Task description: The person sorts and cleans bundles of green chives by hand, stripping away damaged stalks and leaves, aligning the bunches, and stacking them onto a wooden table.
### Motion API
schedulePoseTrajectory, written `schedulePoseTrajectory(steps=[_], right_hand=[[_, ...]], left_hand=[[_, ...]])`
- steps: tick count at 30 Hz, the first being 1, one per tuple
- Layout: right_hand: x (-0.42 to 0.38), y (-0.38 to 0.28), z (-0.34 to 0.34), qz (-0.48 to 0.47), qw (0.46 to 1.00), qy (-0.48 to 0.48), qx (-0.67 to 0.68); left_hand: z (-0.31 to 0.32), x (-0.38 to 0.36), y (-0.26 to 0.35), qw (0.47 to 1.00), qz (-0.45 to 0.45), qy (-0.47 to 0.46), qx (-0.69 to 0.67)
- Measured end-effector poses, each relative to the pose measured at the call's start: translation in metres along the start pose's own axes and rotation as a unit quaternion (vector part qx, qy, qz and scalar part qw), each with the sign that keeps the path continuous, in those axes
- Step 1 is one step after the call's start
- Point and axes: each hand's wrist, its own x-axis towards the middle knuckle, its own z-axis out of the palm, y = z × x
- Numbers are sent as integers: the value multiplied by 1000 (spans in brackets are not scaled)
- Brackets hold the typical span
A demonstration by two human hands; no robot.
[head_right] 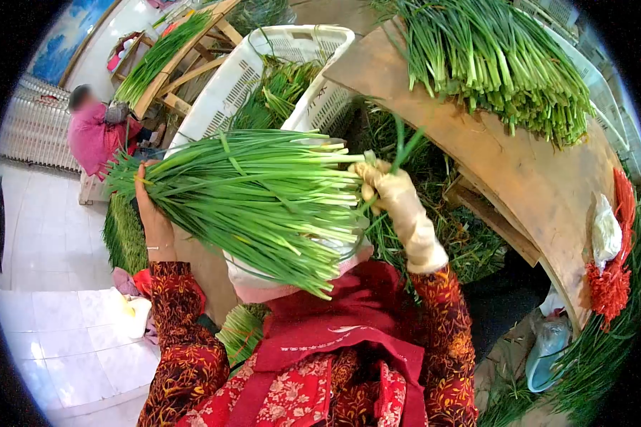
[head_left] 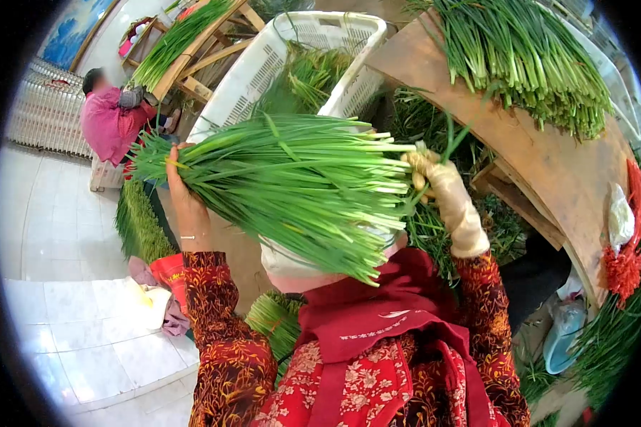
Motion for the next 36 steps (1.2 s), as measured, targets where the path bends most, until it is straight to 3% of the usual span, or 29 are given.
schedulePoseTrajectory(steps=[2,3,5,6,8,10,14,16,17,20,28,30,31,33,36], right_hand=[[-12,24,-2,16,996,70,54],[-11,57,-26,-22,986,98,132],[-24,77,-58,-55,966,201,155],[-28,104,-95,-3,976,179,124],[-40,98,-95,69,982,175,21],[-36,77,-73,69,994,78,-11],[-17,31,-14,56,985,-163,-21],[-6,27,9,2,985,-169,39],[-2,24,14,42,981,-142,122],[5,21,10,-29,981,-185,60],[5,20,7,-6,987,-156,36],[8,20,11,-25,989,-149,-4],[8,20,13,-10,985,-159,60],[5,15,16,-18,987,-150,57],[3,23,14,-46,990,-126,36]], left_hand=[[-11,14,-6,999,3,3,-31],[-15,13,-6,997,-14,-39,-68],[-4,-7,-6,1000,26,-3,-8],[-8,-3,-8,999,20,26,12],[-10,-1,-11,998,12,52,31],[-6,-11,-14,995,66,8,69],[-8,-6,-13,999,16,25,28],[-5,-6,-9,999,27,29,26],[-6,-3,-8,1000,15,22,7],[-9,8,-1,999,24,19,-22],[-15,28,-14,999,28,21,-33],[-19,35,-18,997,16,45,-58],[-18,34,-18,996,10,71,-54],[-5,22,-14,992,10,119,-31],[-15,21,-16,997,18,69,-25]])
